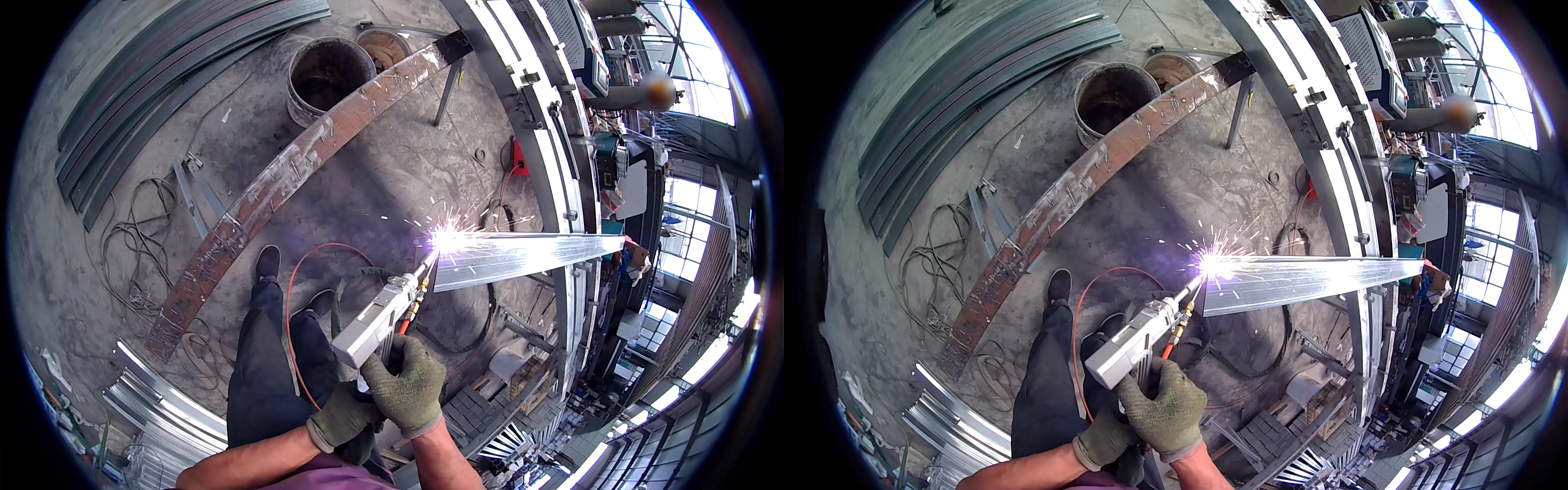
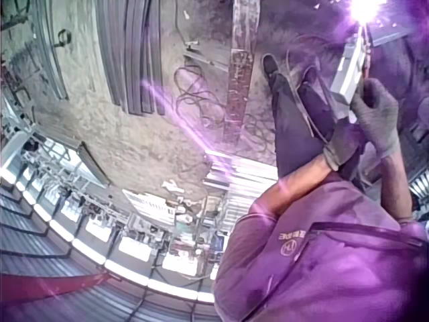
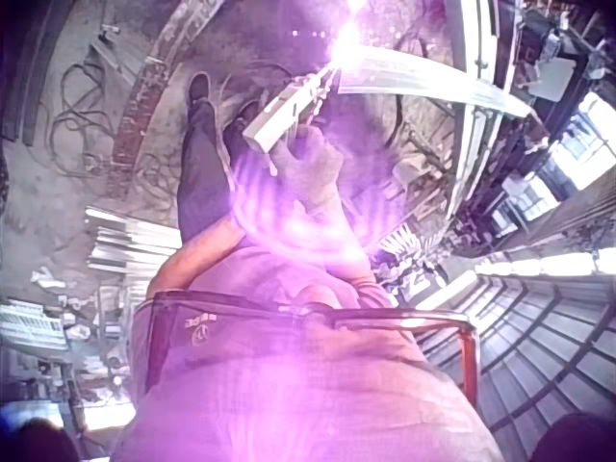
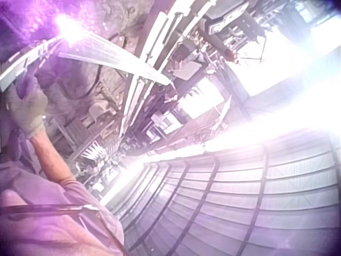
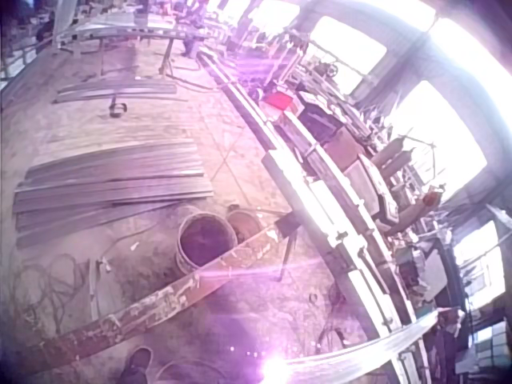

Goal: The person welds the corners of rectangular aluminum frames using a handheld welding torch. They position the frames on a metal stand, weld each corner, then lift and reposition the frames to continue welding additional joints.

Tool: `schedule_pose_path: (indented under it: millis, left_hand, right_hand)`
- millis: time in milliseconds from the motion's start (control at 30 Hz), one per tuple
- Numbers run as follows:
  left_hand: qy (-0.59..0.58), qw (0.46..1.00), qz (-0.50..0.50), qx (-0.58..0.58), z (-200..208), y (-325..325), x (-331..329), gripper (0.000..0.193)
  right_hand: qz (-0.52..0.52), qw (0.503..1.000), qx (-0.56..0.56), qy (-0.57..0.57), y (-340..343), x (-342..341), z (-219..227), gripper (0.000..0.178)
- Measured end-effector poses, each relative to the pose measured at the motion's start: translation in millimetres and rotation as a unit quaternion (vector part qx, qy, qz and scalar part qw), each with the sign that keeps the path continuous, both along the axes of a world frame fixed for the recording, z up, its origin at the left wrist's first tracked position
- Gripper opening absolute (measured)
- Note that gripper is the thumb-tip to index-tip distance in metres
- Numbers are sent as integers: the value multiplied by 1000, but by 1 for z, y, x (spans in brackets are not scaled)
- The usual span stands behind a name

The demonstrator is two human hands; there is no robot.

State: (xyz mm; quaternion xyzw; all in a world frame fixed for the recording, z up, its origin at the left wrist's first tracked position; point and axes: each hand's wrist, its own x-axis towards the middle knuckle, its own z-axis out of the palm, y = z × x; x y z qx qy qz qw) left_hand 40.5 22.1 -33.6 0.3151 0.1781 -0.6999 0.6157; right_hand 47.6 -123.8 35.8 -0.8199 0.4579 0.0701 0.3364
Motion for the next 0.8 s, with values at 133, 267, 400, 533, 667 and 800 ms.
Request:
schedule_pose_path:
  millis: [133,267,400,533,667,800]
  left_hand:
    - [-8,1000,-28,10,6,0,9,20]
    - [-22,999,-36,11,7,0,10,20]
    - [-46,998,-36,9,5,1,5,18]
    - [-29,999,-12,-3,-1,4,-4,19]
    - [-60,997,30,23,12,3,-3,20]
    - [-73,997,36,17,6,9,-8,22]
  right_hand:
    - [2,1000,1,1,0,0,1,47]
    - [0,1000,2,-2,1,1,3,46]
    - [-1,1000,2,-2,1,-2,0,45]
    - [-15,999,22,19,4,3,6,47]
    - [39,999,21,2,3,0,6,45]
    - [42,999,7,0,5,3,8,44]
